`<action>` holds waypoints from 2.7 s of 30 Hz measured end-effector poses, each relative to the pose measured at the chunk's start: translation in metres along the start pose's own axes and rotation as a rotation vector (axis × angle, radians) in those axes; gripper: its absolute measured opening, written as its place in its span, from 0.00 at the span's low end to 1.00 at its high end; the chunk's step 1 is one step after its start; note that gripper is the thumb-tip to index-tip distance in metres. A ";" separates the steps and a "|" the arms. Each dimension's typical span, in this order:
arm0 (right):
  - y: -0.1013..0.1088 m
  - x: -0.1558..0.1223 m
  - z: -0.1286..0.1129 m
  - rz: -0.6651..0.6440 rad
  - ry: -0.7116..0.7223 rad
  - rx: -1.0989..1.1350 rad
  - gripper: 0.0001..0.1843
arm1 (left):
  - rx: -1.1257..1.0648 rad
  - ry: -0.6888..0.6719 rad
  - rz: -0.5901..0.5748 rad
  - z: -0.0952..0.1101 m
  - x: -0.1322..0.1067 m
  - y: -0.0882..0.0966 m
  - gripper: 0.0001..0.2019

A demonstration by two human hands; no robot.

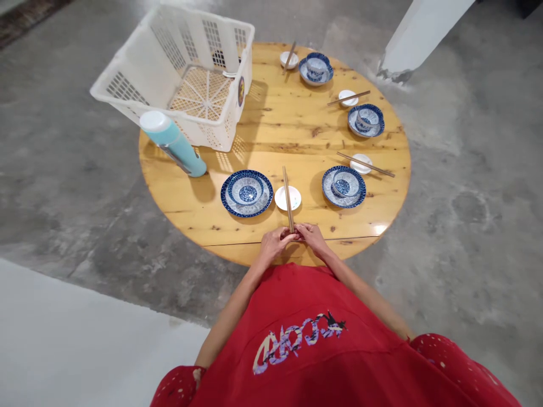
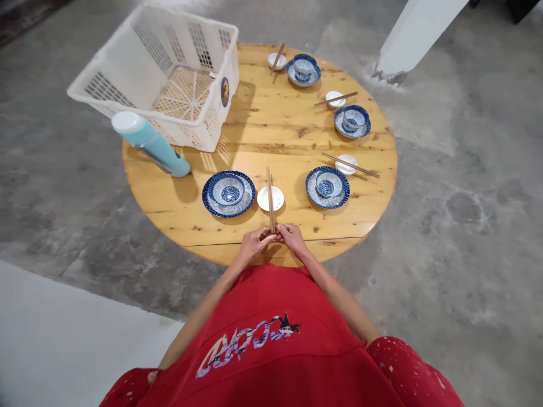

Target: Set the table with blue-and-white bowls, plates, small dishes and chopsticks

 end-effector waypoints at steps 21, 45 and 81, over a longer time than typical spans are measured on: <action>0.005 -0.014 0.006 0.276 -0.057 0.170 0.22 | -0.074 0.190 0.246 -0.031 -0.073 0.042 0.15; -0.010 -0.101 0.003 0.199 -0.117 -0.165 0.18 | -0.224 0.204 0.078 -0.027 -0.075 0.015 0.16; 0.118 -0.076 0.022 -0.061 0.145 -0.207 0.16 | 0.134 0.257 0.169 0.049 -0.082 -0.069 0.13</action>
Point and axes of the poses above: each hand's wrist, its own x-axis towards the middle knuckle, its own y-axis out of the back of the hand, z = x × y, the point moved 1 cm from there along x, towards the middle knuckle, and after that the axes turned 11 degrees about -x, right-handed, at the moved point
